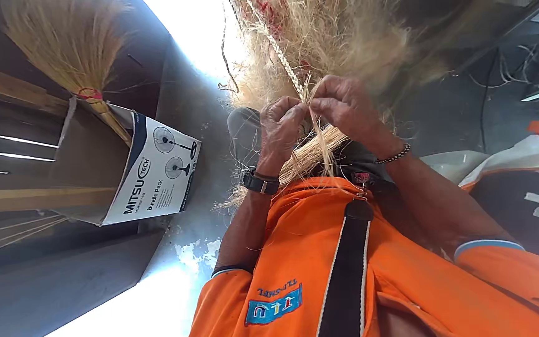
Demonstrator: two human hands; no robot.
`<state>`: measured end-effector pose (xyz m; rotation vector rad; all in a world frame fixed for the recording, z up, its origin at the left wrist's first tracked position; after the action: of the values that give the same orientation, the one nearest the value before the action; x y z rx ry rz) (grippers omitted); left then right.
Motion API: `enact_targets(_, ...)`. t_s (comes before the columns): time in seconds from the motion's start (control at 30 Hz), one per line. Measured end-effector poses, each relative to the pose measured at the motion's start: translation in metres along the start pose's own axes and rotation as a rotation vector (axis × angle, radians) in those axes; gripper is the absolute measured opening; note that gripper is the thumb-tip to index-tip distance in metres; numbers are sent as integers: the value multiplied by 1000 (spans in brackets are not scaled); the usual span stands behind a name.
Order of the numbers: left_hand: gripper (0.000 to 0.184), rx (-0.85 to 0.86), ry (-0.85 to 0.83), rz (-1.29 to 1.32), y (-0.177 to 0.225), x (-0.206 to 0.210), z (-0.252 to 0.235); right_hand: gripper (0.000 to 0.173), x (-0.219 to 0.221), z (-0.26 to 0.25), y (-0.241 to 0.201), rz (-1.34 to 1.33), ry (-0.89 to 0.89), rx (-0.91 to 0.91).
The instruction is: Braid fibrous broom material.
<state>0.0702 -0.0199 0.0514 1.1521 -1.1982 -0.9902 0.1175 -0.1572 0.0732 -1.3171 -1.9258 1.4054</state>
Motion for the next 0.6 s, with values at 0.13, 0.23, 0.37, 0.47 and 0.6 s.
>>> enact_targets(0.13, 18, -8, -6, 61, -5, -3, 2, 6, 0, -7, 6, -101, -29, 46)
enact_targets(0.23, 18, -6, -13, 104, -9, -5, 3, 3, 1, -10, 8, -68, -57, 59)
enact_targets(0.37, 18, 5, -8, 129, -12, -7, 4, 4, 3, -16, 8, 6, -60, 60)
enact_targets(0.47, 17, 4, 1, 125, -14, -8, 5, 6, 4, -19, 6, 31, -49, 37)
enact_targets(0.6, 16, -14, 16, 109, -18, -10, 7, 15, 4, -21, 6, 155, -72, 46)
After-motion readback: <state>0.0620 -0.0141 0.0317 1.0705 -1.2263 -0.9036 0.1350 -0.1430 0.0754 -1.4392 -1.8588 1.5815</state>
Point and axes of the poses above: each hand's wrist, its own z-axis away from the middle knuckle, its own x-axis out of the palm, y = z × x, the point moved 7 cm from there along -z, towards the middle knuckle, and after that the axes turned 3 degrees about -x, right-handed, at the moved point
